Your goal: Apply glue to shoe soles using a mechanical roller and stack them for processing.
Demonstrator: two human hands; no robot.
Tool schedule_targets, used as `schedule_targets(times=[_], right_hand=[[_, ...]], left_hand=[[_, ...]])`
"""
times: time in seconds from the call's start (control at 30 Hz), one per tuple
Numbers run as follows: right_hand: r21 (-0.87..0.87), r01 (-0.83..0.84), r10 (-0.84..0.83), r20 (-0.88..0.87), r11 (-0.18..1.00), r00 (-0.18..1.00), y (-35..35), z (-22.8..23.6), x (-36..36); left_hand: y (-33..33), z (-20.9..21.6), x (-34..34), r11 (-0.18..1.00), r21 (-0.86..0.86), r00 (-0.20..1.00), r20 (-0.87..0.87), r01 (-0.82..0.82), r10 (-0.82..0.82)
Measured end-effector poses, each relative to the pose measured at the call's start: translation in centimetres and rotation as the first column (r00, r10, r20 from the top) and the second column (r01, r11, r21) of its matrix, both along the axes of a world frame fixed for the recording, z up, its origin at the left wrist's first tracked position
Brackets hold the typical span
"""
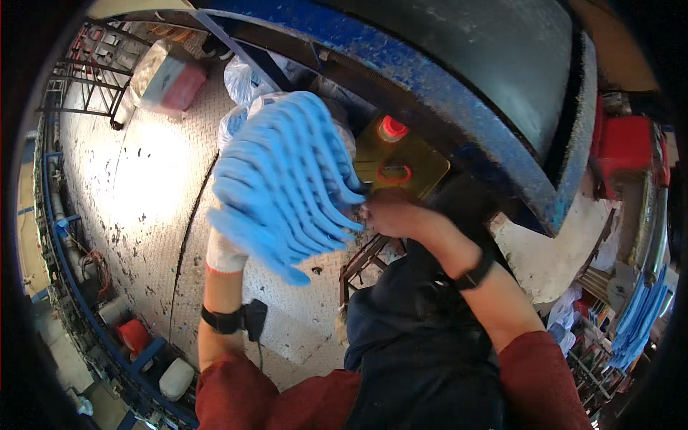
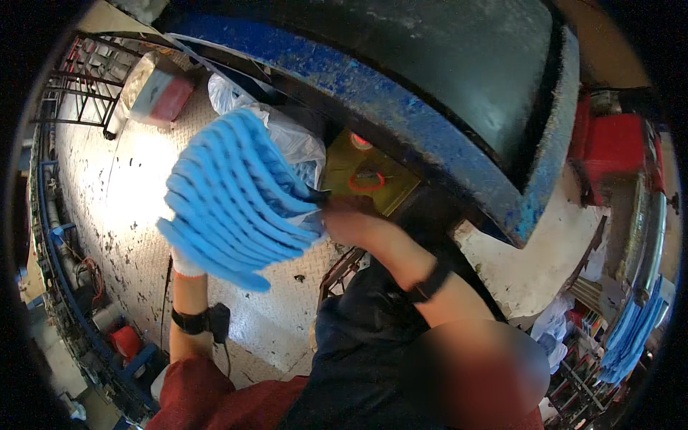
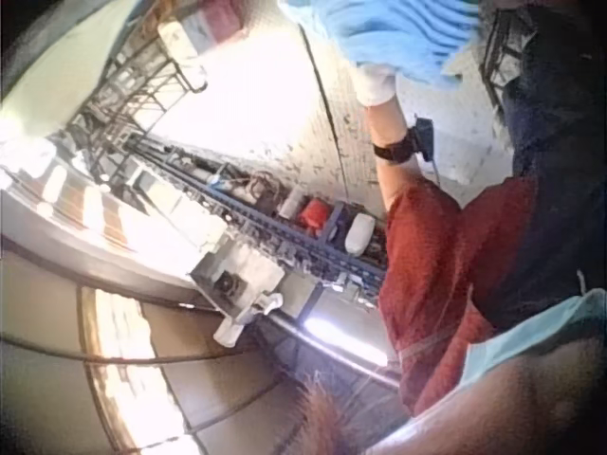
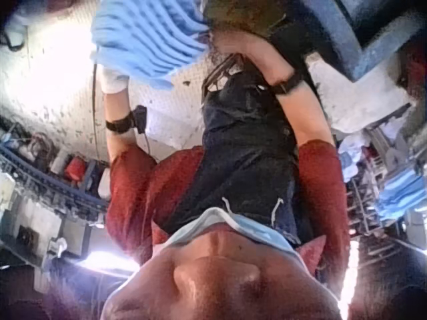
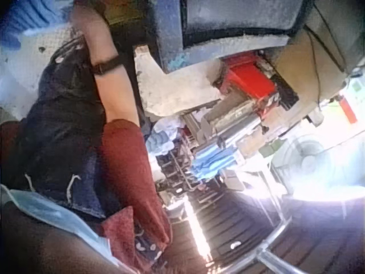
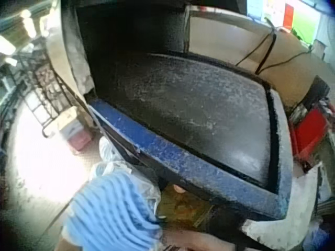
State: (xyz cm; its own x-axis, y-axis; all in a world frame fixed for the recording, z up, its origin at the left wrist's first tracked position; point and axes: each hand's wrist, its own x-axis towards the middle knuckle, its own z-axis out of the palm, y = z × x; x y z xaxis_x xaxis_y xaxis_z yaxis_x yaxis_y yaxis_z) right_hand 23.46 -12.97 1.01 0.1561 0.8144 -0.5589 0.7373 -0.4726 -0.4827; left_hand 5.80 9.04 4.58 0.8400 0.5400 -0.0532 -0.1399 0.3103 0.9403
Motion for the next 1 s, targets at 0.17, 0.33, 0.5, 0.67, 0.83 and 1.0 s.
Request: schedule_targets(times=[0.17,0.33,0.5,0.67,0.83,1.0], right_hand=[[0.147,0.096,-0.121,0.171,0.984,0.978,-7.6,16.6,1.0],[0.692,0.439,-0.373,-0.257,0.573,0.892,-13.3,20.1,-1.4],[0.514,0.672,-0.297,-0.630,0.533,0.718,-19.0,19.5,-4.1],[0.294,0.907,-0.329,-0.861,0.300,0.388,-25.4,19.6,-4.3],[0.332,0.924,-0.509,-0.772,0.188,0.381,-31.3,19.3,-5.0],[0.362,0.922,-0.567,-0.734,0.141,0.375,-35.7,17.9,-4.7]], left_hand=[[-5.8,5.1,-0.3,0.897,-0.404,0.964,0.254,0.179,-0.078],[-11.7,6.6,1.6,0.875,-0.460,0.981,0.180,0.149,-0.073],[-18.5,8.3,5.4,0.862,-0.476,0.984,0.113,0.172,-0.134],[-28.2,11.8,9.0,0.678,-0.686,0.962,0.144,0.266,-0.231],[-33.1,9.4,9.6,0.557,-0.763,0.917,0.114,0.327,-0.381],[-34.9,6.2,11.2,0.585,-0.664,0.858,0.181,0.467,-0.480]])
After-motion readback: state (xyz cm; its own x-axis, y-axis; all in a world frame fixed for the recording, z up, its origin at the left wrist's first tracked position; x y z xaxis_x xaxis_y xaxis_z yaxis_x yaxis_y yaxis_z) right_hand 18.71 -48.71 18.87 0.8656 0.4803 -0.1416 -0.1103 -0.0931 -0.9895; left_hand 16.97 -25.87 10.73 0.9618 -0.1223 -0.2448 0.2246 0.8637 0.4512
